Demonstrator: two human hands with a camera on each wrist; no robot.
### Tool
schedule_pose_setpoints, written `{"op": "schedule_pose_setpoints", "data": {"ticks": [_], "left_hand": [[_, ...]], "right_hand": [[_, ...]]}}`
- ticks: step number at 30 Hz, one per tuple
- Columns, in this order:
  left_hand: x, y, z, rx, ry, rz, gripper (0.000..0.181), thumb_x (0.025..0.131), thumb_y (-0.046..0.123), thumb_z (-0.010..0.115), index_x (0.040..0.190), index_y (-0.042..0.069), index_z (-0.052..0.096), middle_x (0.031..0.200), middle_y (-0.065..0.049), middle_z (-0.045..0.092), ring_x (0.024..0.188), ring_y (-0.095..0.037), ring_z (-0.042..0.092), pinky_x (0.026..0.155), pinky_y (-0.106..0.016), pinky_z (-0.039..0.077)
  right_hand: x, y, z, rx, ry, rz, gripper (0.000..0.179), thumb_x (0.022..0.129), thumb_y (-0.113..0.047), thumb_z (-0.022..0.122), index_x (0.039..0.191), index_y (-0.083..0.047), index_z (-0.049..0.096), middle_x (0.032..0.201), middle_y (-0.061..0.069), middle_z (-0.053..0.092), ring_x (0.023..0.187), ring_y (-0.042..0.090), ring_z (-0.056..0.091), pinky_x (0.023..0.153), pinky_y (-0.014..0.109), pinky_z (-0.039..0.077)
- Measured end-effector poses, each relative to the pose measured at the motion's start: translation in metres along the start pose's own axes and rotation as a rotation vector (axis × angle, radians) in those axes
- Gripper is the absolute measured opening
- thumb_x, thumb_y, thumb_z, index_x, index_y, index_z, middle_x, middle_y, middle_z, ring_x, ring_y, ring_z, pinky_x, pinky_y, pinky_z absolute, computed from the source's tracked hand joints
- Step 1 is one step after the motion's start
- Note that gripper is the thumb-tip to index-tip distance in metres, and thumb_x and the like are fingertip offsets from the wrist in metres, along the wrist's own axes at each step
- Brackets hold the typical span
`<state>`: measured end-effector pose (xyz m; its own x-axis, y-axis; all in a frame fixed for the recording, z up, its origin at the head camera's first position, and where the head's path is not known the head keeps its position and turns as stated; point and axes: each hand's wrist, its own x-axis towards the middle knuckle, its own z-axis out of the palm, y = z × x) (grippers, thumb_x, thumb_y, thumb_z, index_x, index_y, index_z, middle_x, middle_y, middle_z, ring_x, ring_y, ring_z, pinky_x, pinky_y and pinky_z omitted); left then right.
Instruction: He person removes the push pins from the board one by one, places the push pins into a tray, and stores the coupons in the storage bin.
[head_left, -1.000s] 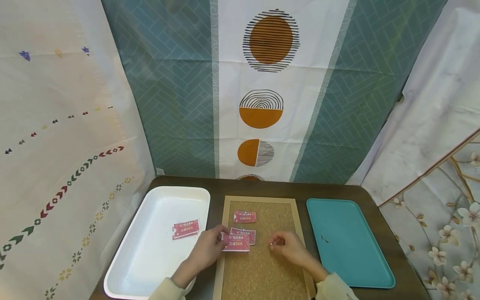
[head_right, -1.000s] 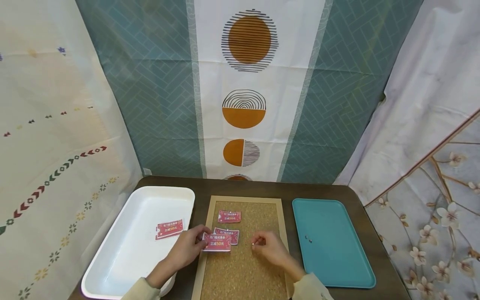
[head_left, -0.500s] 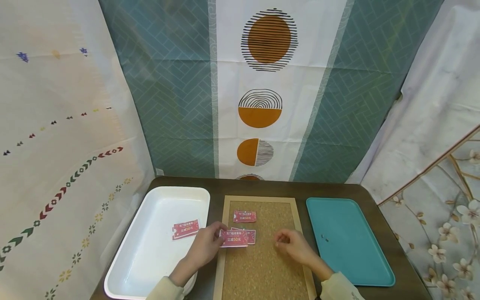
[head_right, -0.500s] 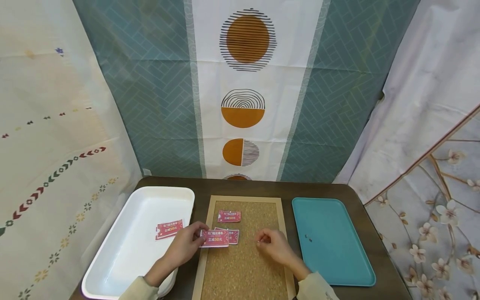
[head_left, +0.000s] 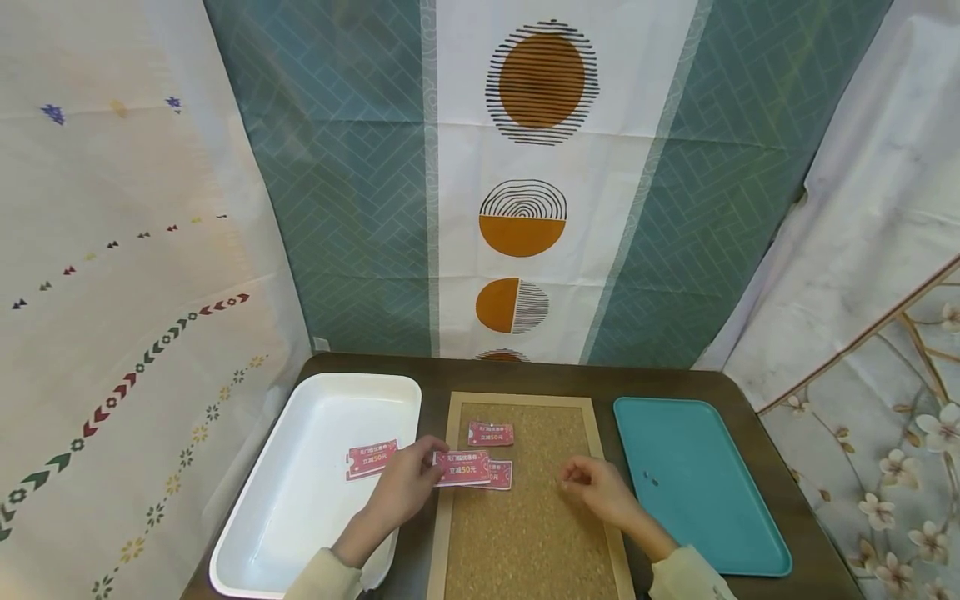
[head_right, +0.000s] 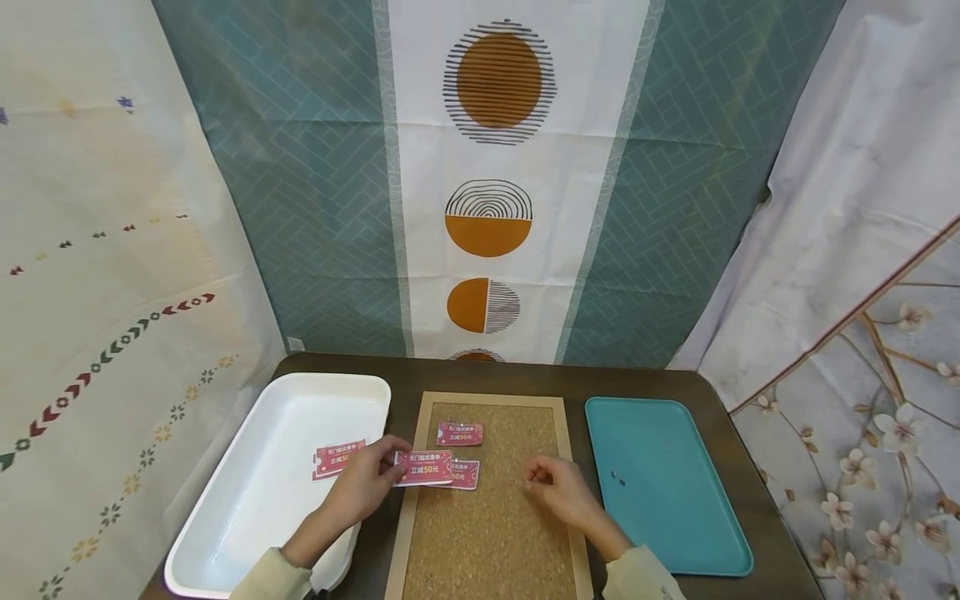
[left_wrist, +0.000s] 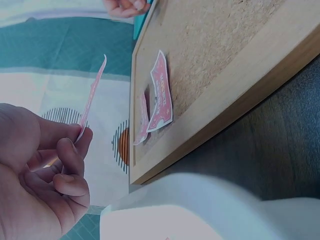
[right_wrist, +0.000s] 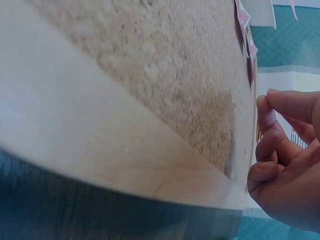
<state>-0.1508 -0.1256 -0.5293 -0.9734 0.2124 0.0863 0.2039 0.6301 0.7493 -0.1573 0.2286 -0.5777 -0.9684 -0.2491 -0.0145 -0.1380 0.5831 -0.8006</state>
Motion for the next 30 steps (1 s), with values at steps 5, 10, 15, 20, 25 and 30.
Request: {"op": "schedule_pose_setpoints", "data": {"ticks": [5,10,15,20,25,30], "left_hand": [[0.0,0.0,-0.004,-0.001,0.015,-0.011,0.025,0.096,0.004,0.074,0.12,0.006,0.072,0.079,0.002,0.062,0.061,-0.009,0.054,0.05,-0.024,0.047],[0.001,0.001,-0.006,0.003,0.028,-0.017,0.024,0.095,0.003,0.075,0.119,0.006,0.072,0.08,0.001,0.064,0.06,-0.009,0.055,0.05,-0.024,0.047],[0.003,0.003,-0.009,0.008,0.019,-0.013,0.025,0.095,0.003,0.075,0.12,0.006,0.072,0.08,0.002,0.063,0.06,-0.008,0.055,0.05,-0.024,0.047],[0.004,0.003,-0.012,0.019,0.028,-0.023,0.025,0.094,0.004,0.078,0.119,0.009,0.073,0.084,0.0,0.067,0.062,-0.009,0.057,0.051,-0.023,0.049],[0.006,0.001,-0.014,0.013,0.041,-0.042,0.026,0.093,0.004,0.079,0.117,0.012,0.073,0.088,-0.001,0.069,0.065,-0.009,0.058,0.053,-0.024,0.05],[0.007,-0.001,-0.016,0.026,0.059,-0.035,0.024,0.093,0.004,0.078,0.115,0.013,0.074,0.083,0.001,0.066,0.063,-0.01,0.056,0.051,-0.024,0.049]], "right_hand": [[-0.003,0.001,-0.005,0.007,0.002,-0.019,0.012,0.093,0.003,0.073,0.092,-0.008,0.069,0.083,-0.001,0.067,0.076,0.007,0.057,0.066,0.025,0.048],[-0.003,0.003,-0.011,0.005,-0.012,-0.05,0.008,0.093,0.003,0.072,0.094,-0.003,0.069,0.083,0.0,0.068,0.073,0.006,0.056,0.064,0.024,0.048],[-0.002,0.007,-0.016,0.018,-0.029,-0.055,0.005,0.095,0.001,0.072,0.097,0.001,0.067,0.082,0.003,0.066,0.069,0.006,0.056,0.061,0.025,0.048],[-0.003,0.011,-0.019,0.017,-0.029,-0.044,0.005,0.096,-0.001,0.071,0.098,0.001,0.067,0.083,0.003,0.066,0.068,0.005,0.056,0.061,0.025,0.049],[-0.004,0.013,-0.02,0.023,-0.011,-0.038,0.004,0.094,0.001,0.071,0.098,0.001,0.069,0.083,0.005,0.067,0.069,0.005,0.057,0.061,0.026,0.049],[-0.006,0.014,-0.02,0.023,-0.005,-0.016,0.004,0.095,0.0,0.071,0.098,0.0,0.07,0.086,0.005,0.069,0.073,0.005,0.058,0.064,0.026,0.049]]}}
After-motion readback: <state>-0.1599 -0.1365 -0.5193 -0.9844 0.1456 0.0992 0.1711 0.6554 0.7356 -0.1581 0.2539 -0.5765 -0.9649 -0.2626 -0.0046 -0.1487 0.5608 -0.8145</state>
